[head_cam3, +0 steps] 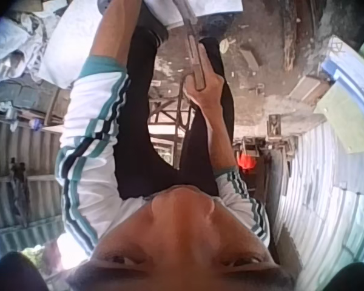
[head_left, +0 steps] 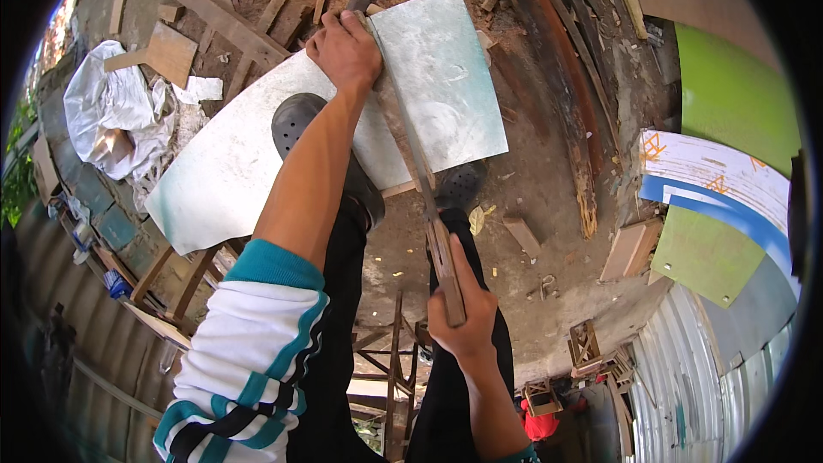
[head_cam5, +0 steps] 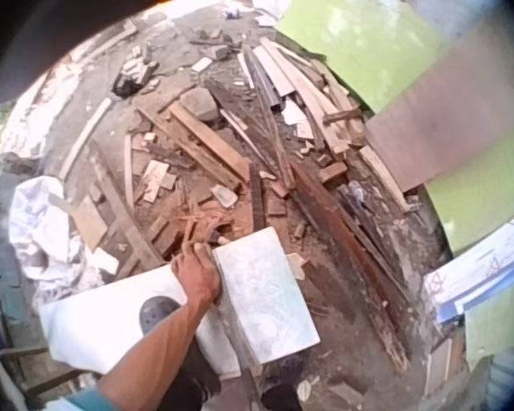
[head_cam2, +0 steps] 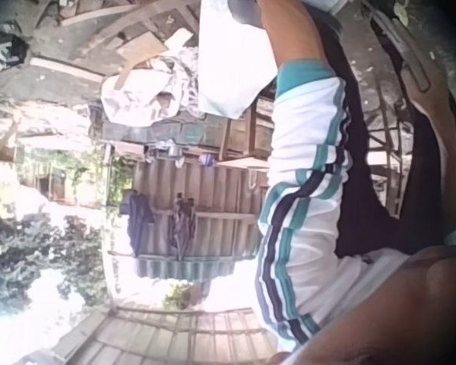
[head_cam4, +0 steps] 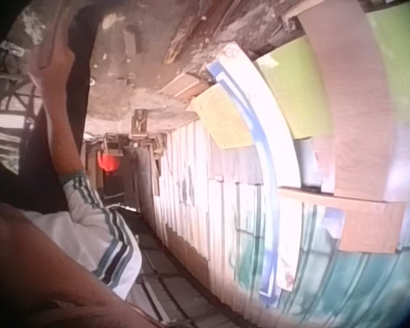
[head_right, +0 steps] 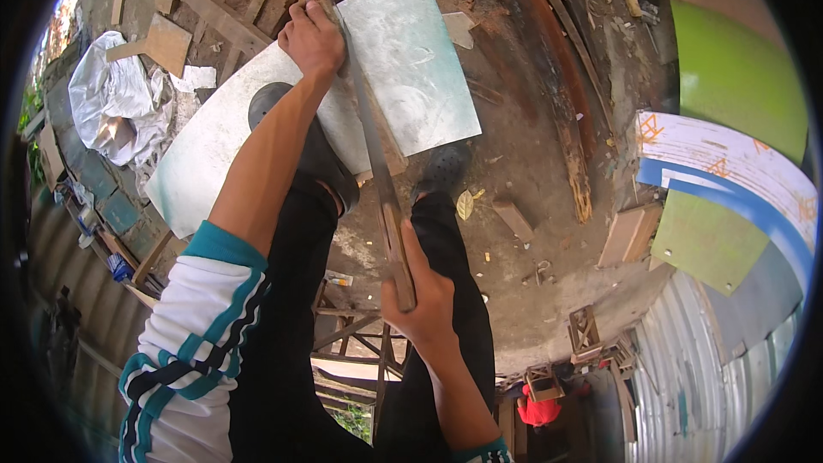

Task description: The person cuts a white plastic sheet into smaller rectangular pieces using a hand saw. They hold the sheet steady with one hand and saw with the other, then separate and inspect the cut pieces.

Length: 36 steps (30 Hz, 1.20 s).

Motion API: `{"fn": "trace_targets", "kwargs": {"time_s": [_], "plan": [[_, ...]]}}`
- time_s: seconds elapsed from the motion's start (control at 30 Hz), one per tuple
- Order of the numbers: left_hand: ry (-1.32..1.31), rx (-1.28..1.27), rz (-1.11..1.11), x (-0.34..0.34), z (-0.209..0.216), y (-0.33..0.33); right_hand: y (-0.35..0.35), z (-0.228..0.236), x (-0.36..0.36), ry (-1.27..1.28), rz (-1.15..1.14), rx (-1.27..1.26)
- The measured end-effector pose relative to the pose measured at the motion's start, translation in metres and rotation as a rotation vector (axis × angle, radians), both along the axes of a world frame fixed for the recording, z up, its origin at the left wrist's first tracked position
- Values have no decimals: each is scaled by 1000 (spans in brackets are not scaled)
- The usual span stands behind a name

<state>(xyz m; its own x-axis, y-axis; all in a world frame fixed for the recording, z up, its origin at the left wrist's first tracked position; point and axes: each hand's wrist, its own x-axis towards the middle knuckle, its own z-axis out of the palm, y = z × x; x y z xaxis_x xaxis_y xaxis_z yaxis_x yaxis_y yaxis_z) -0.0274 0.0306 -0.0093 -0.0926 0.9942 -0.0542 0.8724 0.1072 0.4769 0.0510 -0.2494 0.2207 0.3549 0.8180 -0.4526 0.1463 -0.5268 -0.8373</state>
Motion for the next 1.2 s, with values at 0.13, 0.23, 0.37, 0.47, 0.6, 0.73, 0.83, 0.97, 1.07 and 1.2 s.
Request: {"fn": "trace_targets", "kwargs": {"time_s": [0.13,0.23,0.37,0.47,0.6,0.73,0.83,0.97,1.07,1.2], "plan": [[-8,-16,-23,7,-2,-10,91,-87,-7,52,7,-148],[7,6,-20,-5,-3,-10,76,-35,-5,108,33,-291],[-2,16,-9,1,3,-4,-5,15,-7,-3,41,-61],[-14,16,-16,3,1,-6,21,-14,-4,11,57,-89],[-2,12,-26,3,-4,-3,95,-50,-2,85,53,-264],[32,72,-3,-5,-9,-3,16,14,-12,50,29,-149],[-26,3,10,3,2,-4,2,15,-13,36,-3,-86],[-7,19,1,3,-6,-7,53,-59,-13,59,39,-166],[-10,35,7,-2,-8,-7,50,-54,-11,44,45,-151],[-44,18,6,2,0,-6,-19,15,-8,-29,14,-46]]}}
